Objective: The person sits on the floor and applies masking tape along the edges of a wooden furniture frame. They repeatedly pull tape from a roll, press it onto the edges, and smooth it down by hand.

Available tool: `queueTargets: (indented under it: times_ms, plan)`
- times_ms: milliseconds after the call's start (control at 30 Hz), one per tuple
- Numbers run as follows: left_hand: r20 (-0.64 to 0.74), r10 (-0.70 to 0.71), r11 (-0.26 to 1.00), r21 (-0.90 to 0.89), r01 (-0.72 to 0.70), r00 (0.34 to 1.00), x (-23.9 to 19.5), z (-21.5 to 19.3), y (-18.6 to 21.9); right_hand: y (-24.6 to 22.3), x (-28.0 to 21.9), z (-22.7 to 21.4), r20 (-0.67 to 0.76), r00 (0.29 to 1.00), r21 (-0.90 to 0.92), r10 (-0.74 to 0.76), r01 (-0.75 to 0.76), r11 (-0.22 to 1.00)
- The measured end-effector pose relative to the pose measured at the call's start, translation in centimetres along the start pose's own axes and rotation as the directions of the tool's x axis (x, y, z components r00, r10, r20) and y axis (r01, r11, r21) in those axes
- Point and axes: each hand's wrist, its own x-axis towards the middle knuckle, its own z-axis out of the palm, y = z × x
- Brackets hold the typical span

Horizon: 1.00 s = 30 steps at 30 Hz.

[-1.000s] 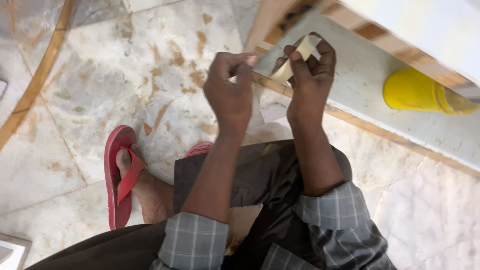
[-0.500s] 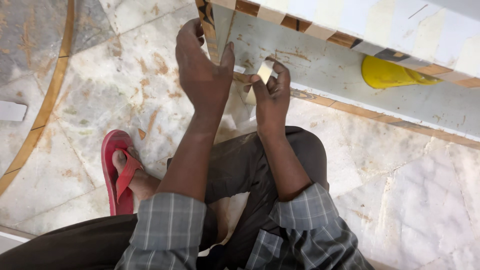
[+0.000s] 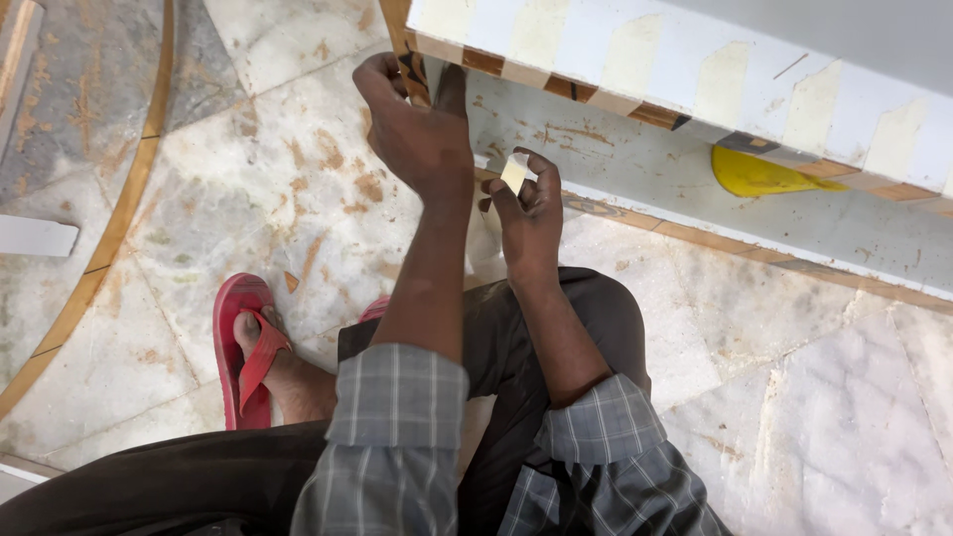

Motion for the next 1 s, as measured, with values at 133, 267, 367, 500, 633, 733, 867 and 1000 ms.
queueTargets:
  times_ms: [133, 267, 367, 500, 633, 733, 867, 1000]
  plan:
    - [0.038, 0.286, 0.952, -0.121, -0.28, 0.957, 0.2, -2.9, -0.4, -0.2, 0.2, 0.8, 0.02, 0.999, 0.015, -0.029, 0.029, 0.999]
    - [0.086, 0.342, 0.919, -0.239, -0.314, 0.936, 0.4, -5.0, -0.7, -0.3, -0.7, 0.4, 0.053, 0.995, -0.071, -0.081, 0.084, 0.994]
    - [0.267, 0.421, 0.866, -0.401, -0.297, 0.867, 0.8, -7.4, -0.6, -1.0, -1.2, 0.5, 0.036, 0.995, -0.085, -0.092, 0.095, 0.992]
    - [0.325, 0.328, 0.901, -0.39, -0.19, 0.887, 1.7, -8.5, -0.3, -1.6, -1.7, 0.7, 0.038, 0.995, -0.053, -0.096, 0.098, 0.994]
    - [0.326, 0.305, 0.921, -0.341, -0.189, 0.895, 1.9, -8.2, -0.2, -1.6, -2.6, 0.8, 0.072, 0.991, -0.061, -0.109, 0.114, 0.992]
    - [0.342, 0.344, 0.916, -0.326, -0.232, 0.875, 2.0, -8.2, 0.2, -1.8, -2.7, 0.7, 0.081, 0.989, -0.047, -0.123, 0.127, 0.991]
    - [0.36, 0.348, 0.925, -0.282, -0.254, 0.866, 2.2, -8.3, 0.8, -1.7, -2.3, 0.6, 0.084, 0.991, -0.068, -0.102, 0.107, 0.992]
    - [0.366, 0.396, 0.916, -0.221, -0.334, 0.842, 2.6, -8.3, 0.8, -0.8, -2.1, 0.3, 0.081, 0.997, -0.157, -0.003, 0.015, 0.987]
